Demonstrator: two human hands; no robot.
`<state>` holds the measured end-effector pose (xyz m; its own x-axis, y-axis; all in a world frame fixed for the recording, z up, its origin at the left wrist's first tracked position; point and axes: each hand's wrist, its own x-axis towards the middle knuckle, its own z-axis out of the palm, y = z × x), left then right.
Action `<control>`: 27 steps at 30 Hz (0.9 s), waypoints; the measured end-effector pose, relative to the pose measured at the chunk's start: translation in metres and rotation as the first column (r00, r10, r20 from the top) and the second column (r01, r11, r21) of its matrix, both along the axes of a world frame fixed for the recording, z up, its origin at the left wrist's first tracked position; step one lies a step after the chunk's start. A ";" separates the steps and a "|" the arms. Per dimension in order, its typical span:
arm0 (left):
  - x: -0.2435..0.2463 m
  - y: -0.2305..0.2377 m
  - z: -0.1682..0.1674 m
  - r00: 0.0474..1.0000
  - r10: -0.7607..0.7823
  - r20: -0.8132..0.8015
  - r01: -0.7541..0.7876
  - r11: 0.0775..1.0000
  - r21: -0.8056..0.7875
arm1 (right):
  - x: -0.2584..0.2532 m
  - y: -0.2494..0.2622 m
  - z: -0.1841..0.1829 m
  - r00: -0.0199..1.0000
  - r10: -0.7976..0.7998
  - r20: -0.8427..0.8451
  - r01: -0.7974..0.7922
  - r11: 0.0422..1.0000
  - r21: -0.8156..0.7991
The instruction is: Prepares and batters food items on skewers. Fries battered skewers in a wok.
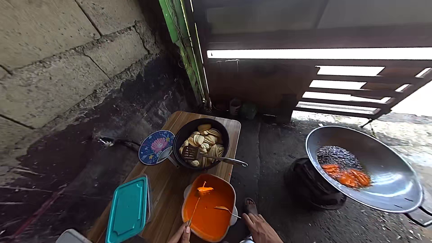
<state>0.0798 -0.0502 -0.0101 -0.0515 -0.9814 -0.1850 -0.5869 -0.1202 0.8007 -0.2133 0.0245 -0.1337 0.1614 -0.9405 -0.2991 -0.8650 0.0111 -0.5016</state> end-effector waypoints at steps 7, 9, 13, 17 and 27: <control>0.007 0.004 0.008 1.000 0.009 0.007 -0.009 1.000 -0.024 | 0.005 -0.003 0.002 1.000 -0.018 -0.018 0.020 0.994 0.108; 0.007 0.004 0.009 1.000 0.008 0.004 -0.008 0.999 -0.038 | 0.006 -0.005 0.001 0.999 -0.030 -0.018 0.031 0.995 0.090; 0.010 0.007 0.008 1.000 0.022 -0.003 -0.022 0.999 -0.040 | 0.008 -0.005 0.001 0.999 -0.037 -0.035 0.041 0.993 0.111; 0.013 0.008 0.009 0.999 0.035 -0.012 -0.035 0.999 -0.037 | 0.012 -0.006 -0.002 0.997 -0.059 -0.049 0.061 0.997 0.042; 0.012 0.013 0.008 0.998 0.057 -0.032 -0.058 0.997 -0.052 | 0.011 -0.009 -0.008 0.994 -0.101 -0.050 0.103 0.993 0.053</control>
